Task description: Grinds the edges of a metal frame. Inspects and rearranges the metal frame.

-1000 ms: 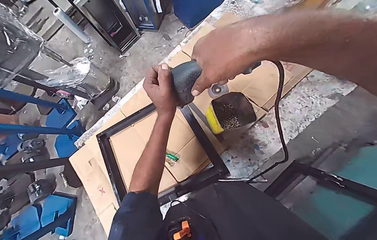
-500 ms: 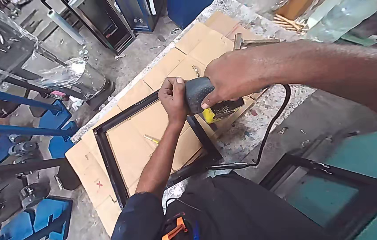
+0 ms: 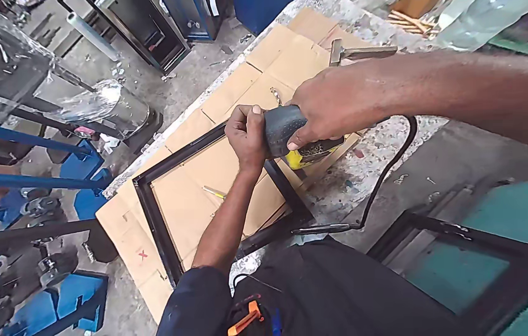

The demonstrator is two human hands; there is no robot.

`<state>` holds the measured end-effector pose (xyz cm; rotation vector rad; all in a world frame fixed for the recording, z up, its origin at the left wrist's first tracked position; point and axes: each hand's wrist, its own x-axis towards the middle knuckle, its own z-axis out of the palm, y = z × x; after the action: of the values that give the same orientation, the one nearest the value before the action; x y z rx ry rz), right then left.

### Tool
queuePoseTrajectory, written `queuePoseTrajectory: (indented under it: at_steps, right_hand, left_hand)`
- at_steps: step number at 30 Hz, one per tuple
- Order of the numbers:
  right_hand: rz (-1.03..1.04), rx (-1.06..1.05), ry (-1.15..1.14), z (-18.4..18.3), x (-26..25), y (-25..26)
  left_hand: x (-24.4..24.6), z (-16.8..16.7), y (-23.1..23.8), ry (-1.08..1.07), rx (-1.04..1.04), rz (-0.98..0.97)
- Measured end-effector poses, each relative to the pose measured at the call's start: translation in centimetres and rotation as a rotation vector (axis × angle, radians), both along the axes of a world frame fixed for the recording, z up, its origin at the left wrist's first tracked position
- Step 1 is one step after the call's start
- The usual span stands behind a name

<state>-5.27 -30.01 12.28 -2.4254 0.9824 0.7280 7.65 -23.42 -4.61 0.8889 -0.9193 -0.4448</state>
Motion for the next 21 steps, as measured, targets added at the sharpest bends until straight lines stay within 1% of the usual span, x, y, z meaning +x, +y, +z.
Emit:
queuePoseTrajectory:
  at_steps: [7,12,14,21]
  right_hand:
    - [0.001,-0.001,-0.024,-0.9,-0.1,0.1]
    - [-0.123,0.163,-0.053,-1.3,0.1,0.1]
    - [-0.160,0.185,-0.054,-1.2,0.2,0.0]
    - [-0.159,0.127,-0.027,-1.5,0.5,0.0]
  left_hand:
    - [0.1,-0.6,0.1,-0.009,-0.003,-0.008]
    - [0.1,-1.1,-0.1,-0.023,-0.038,-0.022]
    - [0.1,-1.0,-0.4,-0.031,-0.045,-0.026]
    - [0.0,-1.1,-0.6,-0.040,-0.039,-0.029]
